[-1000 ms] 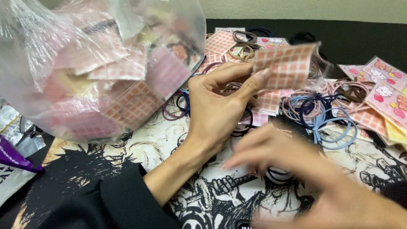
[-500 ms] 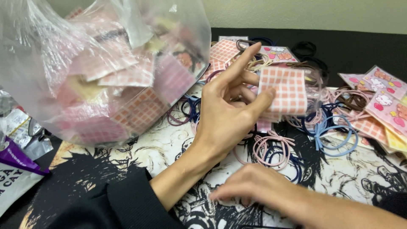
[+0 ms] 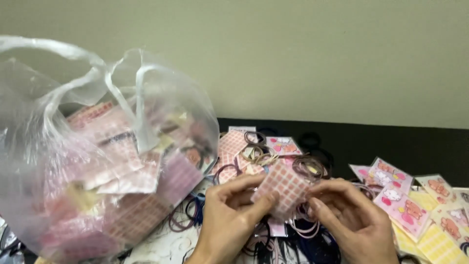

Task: The person places small hair ties and decorative paper cards into plastic sleeves, one at a time, and then organizes the filled sleeves on a table.

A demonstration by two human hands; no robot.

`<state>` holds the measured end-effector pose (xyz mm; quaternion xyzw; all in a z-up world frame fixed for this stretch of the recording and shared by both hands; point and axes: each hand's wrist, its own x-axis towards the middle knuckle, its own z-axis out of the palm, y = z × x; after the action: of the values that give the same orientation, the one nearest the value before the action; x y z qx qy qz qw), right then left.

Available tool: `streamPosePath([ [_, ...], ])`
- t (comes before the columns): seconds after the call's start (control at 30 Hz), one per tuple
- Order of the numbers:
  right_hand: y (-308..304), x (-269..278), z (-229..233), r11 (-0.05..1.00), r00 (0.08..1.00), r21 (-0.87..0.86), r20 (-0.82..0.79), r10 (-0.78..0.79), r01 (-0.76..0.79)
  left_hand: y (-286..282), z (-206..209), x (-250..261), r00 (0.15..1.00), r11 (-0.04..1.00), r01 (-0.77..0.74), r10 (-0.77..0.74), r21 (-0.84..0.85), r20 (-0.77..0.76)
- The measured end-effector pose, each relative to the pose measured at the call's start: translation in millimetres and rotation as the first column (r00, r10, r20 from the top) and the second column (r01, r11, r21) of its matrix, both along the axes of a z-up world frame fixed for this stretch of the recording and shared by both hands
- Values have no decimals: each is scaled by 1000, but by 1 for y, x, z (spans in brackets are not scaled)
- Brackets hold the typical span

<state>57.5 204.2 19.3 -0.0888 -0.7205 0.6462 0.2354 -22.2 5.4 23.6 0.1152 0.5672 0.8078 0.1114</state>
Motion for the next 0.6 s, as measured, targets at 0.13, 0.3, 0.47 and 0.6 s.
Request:
streamPosePath([
  [0.13,-7,-5,24,903,967,-379,220,-125,203,-1,13,4,979,998,58,-54,-11,198],
  [0.3,5,-8,9,900,982,-424,190,-21,102,-1,13,8,971,990,140,-136,-10,195],
  [0.47,0,-6,20,917,969,-387,246,-1,99,-2,16,10,960,961,250,-231,-120,156],
  [0.6,13,0,1,954,975,-297,193,112,-51,0,7,8,977,985,169,-161,-46,137],
])
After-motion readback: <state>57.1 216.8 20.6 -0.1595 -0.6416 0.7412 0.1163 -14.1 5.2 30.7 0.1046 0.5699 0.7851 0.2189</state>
